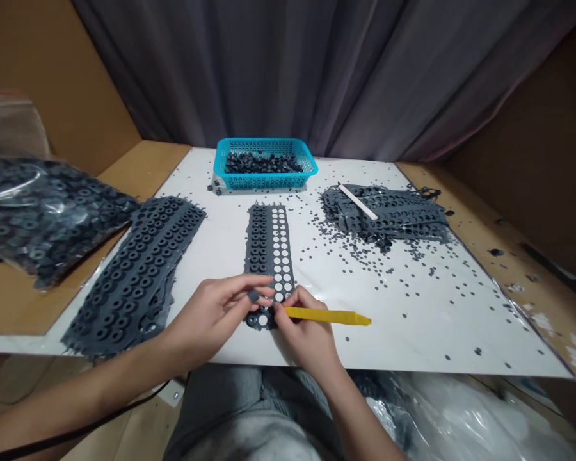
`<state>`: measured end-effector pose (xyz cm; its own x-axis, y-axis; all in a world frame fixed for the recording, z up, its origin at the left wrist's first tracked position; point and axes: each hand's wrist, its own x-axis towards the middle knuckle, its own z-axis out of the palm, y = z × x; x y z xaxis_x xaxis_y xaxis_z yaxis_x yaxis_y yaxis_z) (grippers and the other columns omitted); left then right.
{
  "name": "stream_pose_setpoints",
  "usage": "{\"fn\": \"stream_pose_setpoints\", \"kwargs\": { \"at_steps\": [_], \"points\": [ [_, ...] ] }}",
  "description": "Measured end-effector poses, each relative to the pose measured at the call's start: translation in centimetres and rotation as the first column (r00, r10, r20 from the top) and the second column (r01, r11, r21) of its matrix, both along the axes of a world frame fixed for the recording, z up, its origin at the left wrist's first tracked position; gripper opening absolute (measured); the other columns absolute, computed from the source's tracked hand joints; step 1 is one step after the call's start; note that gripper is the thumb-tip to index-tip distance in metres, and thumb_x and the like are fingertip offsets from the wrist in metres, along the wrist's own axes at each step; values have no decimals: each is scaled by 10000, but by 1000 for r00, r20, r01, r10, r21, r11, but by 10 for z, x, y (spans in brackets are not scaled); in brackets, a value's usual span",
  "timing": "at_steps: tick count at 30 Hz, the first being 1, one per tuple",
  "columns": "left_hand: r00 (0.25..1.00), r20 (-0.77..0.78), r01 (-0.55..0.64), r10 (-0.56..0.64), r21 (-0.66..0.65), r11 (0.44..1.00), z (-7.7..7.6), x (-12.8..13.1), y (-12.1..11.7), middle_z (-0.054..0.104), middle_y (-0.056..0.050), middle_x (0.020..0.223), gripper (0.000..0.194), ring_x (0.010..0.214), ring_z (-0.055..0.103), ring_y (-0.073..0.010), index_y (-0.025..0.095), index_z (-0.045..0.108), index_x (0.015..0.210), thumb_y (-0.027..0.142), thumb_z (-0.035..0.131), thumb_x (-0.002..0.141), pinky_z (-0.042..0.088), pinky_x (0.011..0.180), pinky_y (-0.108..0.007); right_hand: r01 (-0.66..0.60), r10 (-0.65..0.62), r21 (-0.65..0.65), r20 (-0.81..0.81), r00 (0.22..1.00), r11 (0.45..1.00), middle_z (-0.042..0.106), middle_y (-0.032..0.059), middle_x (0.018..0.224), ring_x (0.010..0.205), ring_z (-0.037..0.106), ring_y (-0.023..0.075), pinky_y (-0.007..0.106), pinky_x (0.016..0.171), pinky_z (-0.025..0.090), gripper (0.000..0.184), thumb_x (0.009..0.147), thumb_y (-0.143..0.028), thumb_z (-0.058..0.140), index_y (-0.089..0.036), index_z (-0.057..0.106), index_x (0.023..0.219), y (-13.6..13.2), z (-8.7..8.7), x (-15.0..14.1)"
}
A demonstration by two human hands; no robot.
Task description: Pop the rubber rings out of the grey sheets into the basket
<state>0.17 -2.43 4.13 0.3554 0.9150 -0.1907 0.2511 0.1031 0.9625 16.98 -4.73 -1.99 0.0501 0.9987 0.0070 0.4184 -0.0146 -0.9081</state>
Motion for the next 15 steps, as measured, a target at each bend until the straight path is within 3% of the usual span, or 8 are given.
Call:
{"fn": "stream_pose_setpoints", "kwargs": {
  "at_steps": [3,6,11,15],
  "points": [
    [992,-128,30,-10,156,987,0,-1,-3,704,-60,968,320,848,664,-186,195,629,1114,206,536,808,519,792,-275,1,-1,-7,2,1000,1000,452,-48,494,461,430,107,226,473,313,205,750,-263,545,-205,417,601,0,0,0],
    [982,-187,45,-3,224,973,1,-1,-4,707,-38,948,333,849,656,-180,212,624,1115,181,532,797,505,802,-268,1,-1,-4,8,1000,1000,454,-47,498,467,434,108,226,479,317,206,750,-261,544,-205,416,599,0,0,0],
    [982,-188,52,-10,216,975,4,1,-4,698,-33,938,344,851,636,-181,209,625,1086,148,525,761,485,781,-256,0,0,-3,4,1000,1000,462,-47,494,460,441,108,226,477,318,194,746,-254,549,-204,430,601,0,0,0],
    [984,-160,102,-82,117,988,-1,-4,2,645,-10,756,253,674,571,-137,186,625,843,91,422,724,445,621,-225,12,-12,7,-1,1000,1000,451,-51,484,453,431,105,226,471,311,199,739,-248,555,-206,427,593,0,-1,-1]
  ]
}}
